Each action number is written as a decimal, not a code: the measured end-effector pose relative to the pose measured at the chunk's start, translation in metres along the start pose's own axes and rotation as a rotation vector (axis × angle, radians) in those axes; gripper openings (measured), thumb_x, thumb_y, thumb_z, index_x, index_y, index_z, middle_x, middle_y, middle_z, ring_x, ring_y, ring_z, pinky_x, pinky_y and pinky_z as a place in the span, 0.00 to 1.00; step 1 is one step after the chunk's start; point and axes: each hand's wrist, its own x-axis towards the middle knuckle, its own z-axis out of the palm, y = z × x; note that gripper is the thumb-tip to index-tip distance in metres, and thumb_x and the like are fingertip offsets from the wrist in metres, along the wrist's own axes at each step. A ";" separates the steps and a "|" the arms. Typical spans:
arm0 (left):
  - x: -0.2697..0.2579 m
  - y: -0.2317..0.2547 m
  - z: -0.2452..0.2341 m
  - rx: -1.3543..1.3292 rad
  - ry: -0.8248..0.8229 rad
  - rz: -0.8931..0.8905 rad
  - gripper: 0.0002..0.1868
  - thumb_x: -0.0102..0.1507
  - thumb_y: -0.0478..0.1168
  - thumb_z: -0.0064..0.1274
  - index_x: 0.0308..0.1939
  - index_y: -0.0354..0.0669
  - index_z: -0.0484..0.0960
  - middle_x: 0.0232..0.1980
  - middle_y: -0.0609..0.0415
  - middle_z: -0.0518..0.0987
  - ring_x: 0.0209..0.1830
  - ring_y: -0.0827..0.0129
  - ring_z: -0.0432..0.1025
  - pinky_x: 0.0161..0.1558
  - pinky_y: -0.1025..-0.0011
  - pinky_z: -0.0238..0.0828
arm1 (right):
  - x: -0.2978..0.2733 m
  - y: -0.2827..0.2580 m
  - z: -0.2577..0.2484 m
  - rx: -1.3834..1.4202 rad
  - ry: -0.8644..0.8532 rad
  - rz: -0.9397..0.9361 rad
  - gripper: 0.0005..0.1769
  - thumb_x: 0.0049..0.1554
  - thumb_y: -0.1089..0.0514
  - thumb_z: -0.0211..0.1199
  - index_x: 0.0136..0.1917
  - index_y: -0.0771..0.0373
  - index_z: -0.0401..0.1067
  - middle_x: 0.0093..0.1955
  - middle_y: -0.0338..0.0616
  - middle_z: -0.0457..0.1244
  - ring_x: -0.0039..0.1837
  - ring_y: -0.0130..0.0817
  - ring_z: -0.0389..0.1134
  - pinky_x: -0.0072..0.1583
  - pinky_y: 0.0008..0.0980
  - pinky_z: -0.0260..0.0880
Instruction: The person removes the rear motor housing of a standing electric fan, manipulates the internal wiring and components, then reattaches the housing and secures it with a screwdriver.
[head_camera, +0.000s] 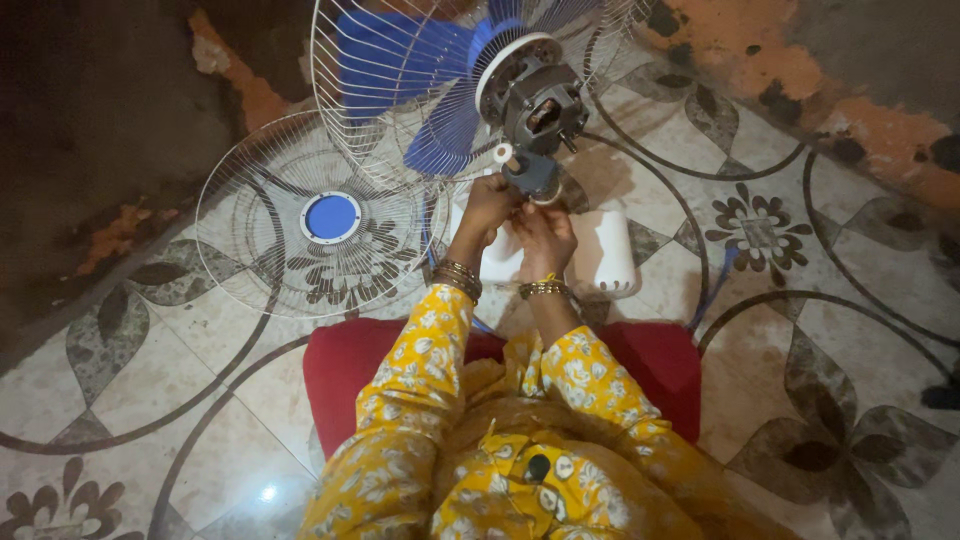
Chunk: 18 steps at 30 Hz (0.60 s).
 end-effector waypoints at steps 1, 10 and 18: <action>-0.001 -0.001 0.000 0.012 0.005 0.005 0.06 0.61 0.27 0.52 0.34 0.35 0.84 0.29 0.55 0.82 0.24 0.76 0.72 0.27 0.76 0.69 | -0.001 0.000 0.000 0.008 0.022 0.018 0.07 0.56 0.69 0.68 0.47 0.67 0.71 0.48 0.52 0.69 0.48 0.39 0.73 0.51 0.38 0.79; -0.008 0.009 0.011 0.164 0.108 0.007 0.04 0.59 0.28 0.55 0.33 0.31 0.85 0.27 0.56 0.80 0.23 0.76 0.70 0.24 0.73 0.65 | 0.002 0.013 0.000 -0.187 0.173 0.041 0.06 0.59 0.61 0.67 0.47 0.65 0.72 0.39 0.41 0.65 0.39 0.30 0.66 0.40 0.35 0.73; -0.017 0.021 0.030 0.213 0.203 0.013 0.06 0.60 0.28 0.49 0.34 0.28 0.82 0.26 0.50 0.79 0.22 0.69 0.70 0.23 0.68 0.64 | 0.005 0.003 0.009 -0.295 0.118 0.003 0.10 0.65 0.55 0.58 0.47 0.64 0.71 0.34 0.38 0.65 0.33 0.26 0.65 0.35 0.28 0.70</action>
